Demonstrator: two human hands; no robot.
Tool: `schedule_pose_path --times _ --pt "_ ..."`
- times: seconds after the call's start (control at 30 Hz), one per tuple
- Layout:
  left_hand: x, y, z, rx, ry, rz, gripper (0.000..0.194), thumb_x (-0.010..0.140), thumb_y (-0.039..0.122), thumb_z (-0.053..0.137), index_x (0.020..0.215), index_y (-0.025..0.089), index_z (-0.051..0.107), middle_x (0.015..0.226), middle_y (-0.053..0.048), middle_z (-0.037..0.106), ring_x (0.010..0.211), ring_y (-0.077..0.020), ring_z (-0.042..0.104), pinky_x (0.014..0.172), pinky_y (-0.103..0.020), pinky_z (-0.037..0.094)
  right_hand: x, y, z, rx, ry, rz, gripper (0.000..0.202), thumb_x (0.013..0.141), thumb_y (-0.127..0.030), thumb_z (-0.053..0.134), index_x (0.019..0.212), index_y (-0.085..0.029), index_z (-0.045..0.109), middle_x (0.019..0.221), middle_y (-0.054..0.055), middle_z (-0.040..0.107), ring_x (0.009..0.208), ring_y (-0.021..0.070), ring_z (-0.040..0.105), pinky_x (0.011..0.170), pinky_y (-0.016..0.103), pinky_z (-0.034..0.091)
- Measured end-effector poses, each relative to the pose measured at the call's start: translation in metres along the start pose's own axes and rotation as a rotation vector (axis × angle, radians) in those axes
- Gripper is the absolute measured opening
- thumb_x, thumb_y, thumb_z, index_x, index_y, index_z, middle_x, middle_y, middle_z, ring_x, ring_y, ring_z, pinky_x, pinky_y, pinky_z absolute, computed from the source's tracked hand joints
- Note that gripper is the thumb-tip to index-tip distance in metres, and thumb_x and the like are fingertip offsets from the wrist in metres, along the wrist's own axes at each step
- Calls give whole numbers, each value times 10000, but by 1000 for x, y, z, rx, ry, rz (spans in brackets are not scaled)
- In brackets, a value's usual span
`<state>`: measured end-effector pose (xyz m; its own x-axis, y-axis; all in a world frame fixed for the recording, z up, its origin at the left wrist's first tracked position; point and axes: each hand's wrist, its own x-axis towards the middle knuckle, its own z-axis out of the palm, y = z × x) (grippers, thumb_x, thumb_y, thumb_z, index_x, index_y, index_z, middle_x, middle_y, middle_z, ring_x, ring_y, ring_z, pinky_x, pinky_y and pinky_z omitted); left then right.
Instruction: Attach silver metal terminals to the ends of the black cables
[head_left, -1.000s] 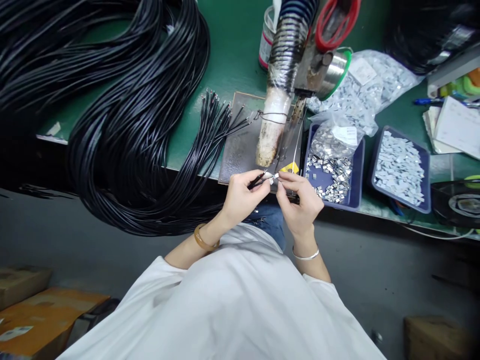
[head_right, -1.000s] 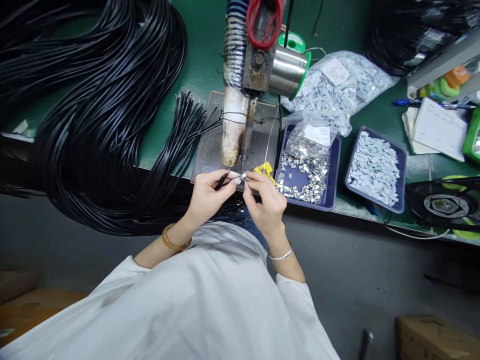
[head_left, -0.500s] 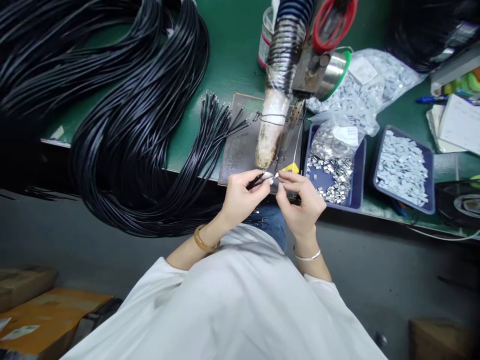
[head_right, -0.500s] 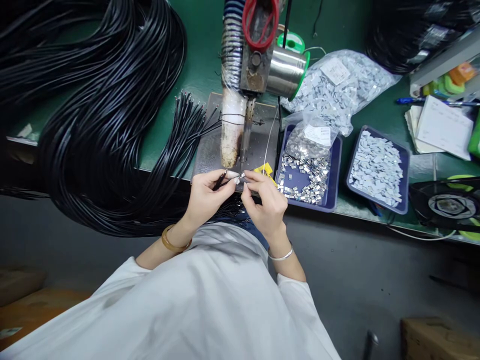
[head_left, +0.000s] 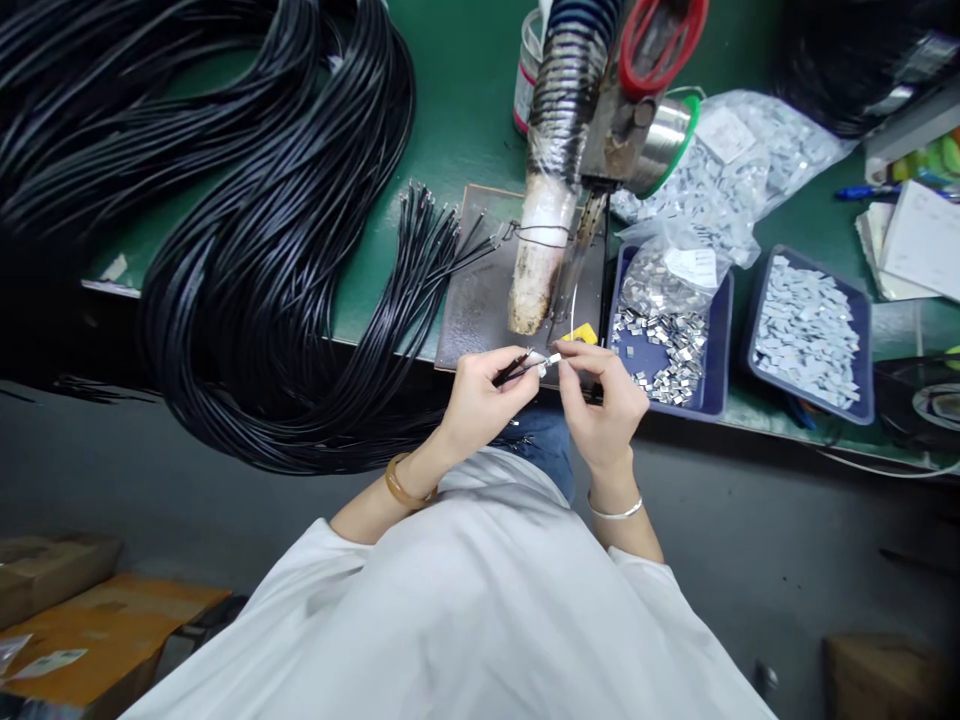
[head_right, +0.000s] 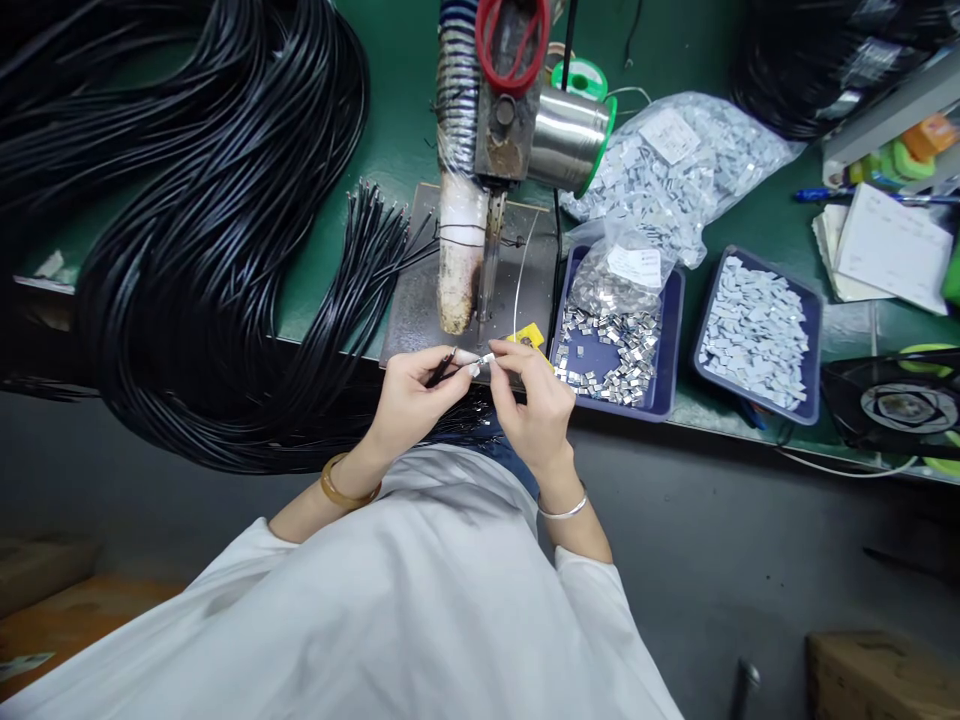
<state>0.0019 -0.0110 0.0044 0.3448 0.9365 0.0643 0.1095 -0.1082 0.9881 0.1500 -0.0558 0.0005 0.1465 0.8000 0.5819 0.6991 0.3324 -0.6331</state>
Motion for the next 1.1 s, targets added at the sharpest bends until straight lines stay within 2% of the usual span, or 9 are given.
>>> schedule_pose_path --times 0.2,0.27,0.4,0.47,0.6,0.77,0.9,1.0,1.1 --pt "-10 -1 -2 63 26 38 120 836 197 659 892 119 731 735 -23 674 610 -94 537 578 -197 421 -1 -2 -4 119 -43 127 69 934 -169 604 947 -235 617 928 6 730 922 155 742 803 296 610" --pt "-11 -2 -5 31 11 31 113 848 227 672 855 129 728 703 -14 663 601 -93 527 596 -206 427 -2 -2 -4 193 -44 164 66 936 -171 602 942 -236 609 926 5 720 927 158 743 799 303 612" --pt "-7 -2 -12 -284 -244 -107 347 895 367 653 641 131 655 570 -11 608 545 -86 500 574 -217 413 -6 0 -3 191 -39 101 89 927 -150 609 941 -238 613 922 5 728 923 163 748 804 317 608" --pt "-4 -1 -14 -404 -301 -179 393 880 423 673 619 132 636 531 -2 586 490 -68 438 520 -215 366 -11 1 -5 103 9 69 99 923 -154 616 968 -242 620 915 3 737 866 150 744 751 292 601" --pt "-4 -1 -11 -408 -221 -167 341 858 371 704 624 134 630 533 5 585 506 -67 465 555 -215 392 -17 -4 -13 -18 130 140 93 931 -199 614 1004 -251 635 721 -57 648 524 73 594 492 205 451" --pt "-10 -7 -5 -268 -146 -53 208 886 218 622 716 125 698 578 8 593 547 -82 525 576 -210 439 -14 -22 -10 -151 -137 114 32 894 -247 665 901 -216 671 551 -99 464 447 42 403 499 206 354" --pt "-15 -12 0 -78 -32 173 179 872 150 615 944 125 777 817 -51 768 717 -132 686 703 -227 536 -12 -21 -1 81 -147 362 170 920 -284 594 777 -197 620 580 -79 476 481 49 404 488 200 330" --pt "-17 -14 4 -4 70 303 189 860 158 658 993 131 790 944 -87 807 805 -164 740 778 -249 572 -12 -10 -1 392 -35 494 194 900 -327 612 750 -206 589 527 -92 428 439 59 380 449 203 305" --pt "-16 -15 8 -15 127 241 155 861 198 677 934 136 799 828 -63 797 694 -143 705 690 -238 556 -11 -3 -4 513 241 416 122 896 -333 574 834 -228 575 465 -120 340 372 61 301 416 203 269"
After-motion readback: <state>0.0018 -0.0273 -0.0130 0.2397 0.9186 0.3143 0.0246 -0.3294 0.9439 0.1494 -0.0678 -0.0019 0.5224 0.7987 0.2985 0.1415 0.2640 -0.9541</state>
